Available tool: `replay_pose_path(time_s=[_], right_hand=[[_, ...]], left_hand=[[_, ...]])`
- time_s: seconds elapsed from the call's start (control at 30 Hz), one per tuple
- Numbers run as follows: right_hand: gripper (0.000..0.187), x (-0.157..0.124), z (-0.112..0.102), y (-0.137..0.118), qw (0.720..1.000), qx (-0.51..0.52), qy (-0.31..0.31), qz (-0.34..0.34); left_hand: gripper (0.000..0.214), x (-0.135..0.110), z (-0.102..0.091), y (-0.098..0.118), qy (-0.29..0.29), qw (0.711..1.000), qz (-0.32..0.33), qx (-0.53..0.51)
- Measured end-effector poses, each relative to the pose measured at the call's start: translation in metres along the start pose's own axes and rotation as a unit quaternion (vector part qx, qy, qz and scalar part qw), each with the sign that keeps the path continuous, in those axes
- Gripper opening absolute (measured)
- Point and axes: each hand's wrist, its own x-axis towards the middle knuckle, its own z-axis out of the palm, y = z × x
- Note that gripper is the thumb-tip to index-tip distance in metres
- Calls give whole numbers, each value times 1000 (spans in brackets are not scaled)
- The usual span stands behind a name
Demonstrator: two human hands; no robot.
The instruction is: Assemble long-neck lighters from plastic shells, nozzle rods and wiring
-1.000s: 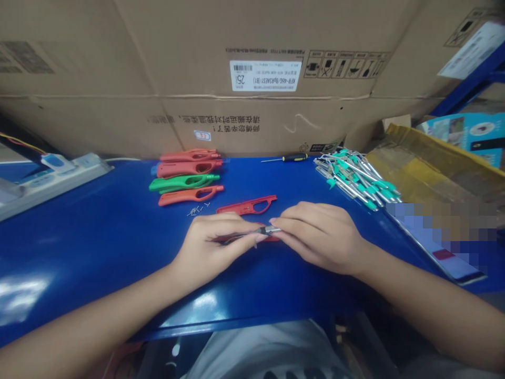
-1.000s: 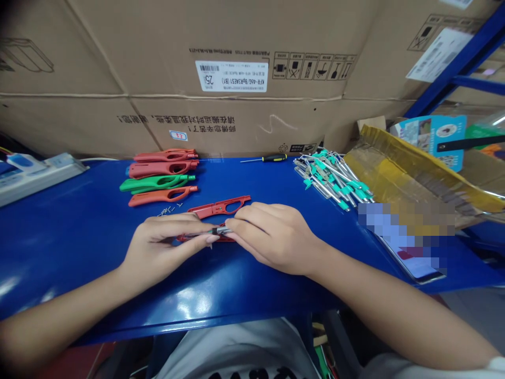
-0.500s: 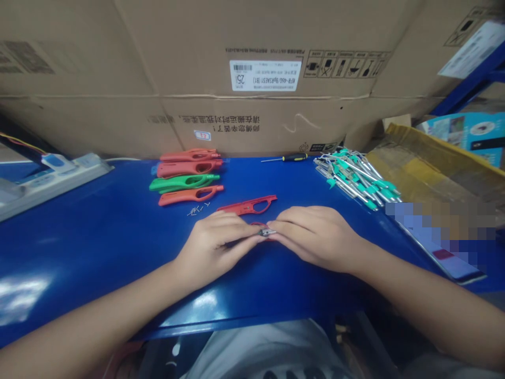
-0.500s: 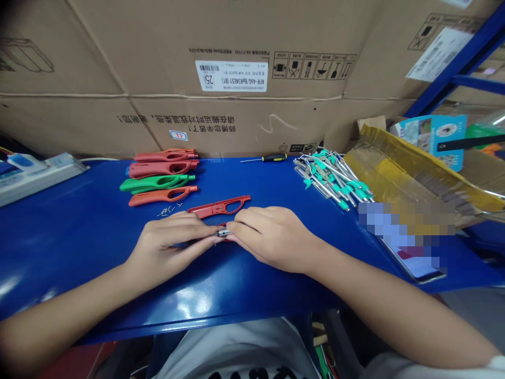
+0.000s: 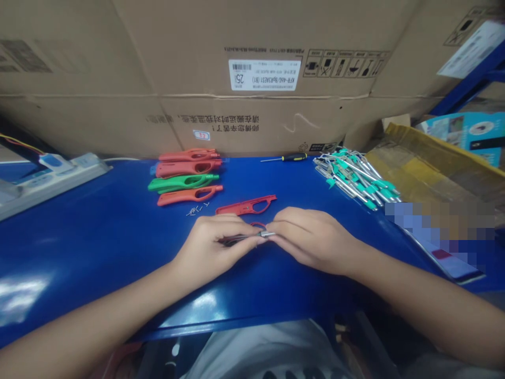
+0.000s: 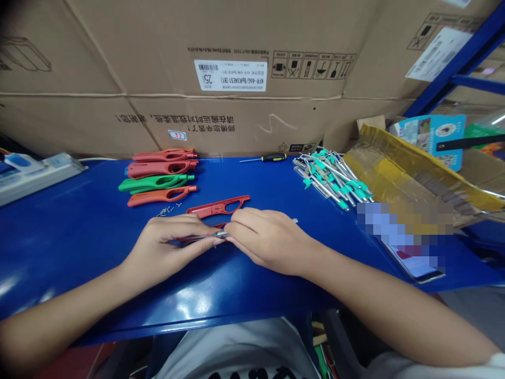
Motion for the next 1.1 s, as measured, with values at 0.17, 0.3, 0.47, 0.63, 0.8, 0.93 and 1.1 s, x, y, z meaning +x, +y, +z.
replay_pose_path(time_s=[0.17,0.3,0.47,0.63,0.8,0.93,1.1], right_hand=[[14,4,-4,-5,977,172,-33,118],[25,7,-3,-8,963,201,-72,163],[28,7,1,-5,950,224,-85,199],[29,4,-3,8,966,167,-67,188],[27,2,-11,20,975,133,-38,173],[26,1,-16,23,978,117,-4,172],[27,0,-18,25,977,108,-31,183]], left_hand=[[12,-2,-1,-4,11,992,96,81],[10,-6,2,-8,-13,979,141,143],[16,-6,4,-8,-25,988,112,106],[54,-1,-3,-10,-20,999,-5,49],[37,1,-7,-19,-24,991,-127,-31],[38,4,-4,-27,-34,985,-160,-64],[31,6,-3,-33,-39,975,-186,-120]])
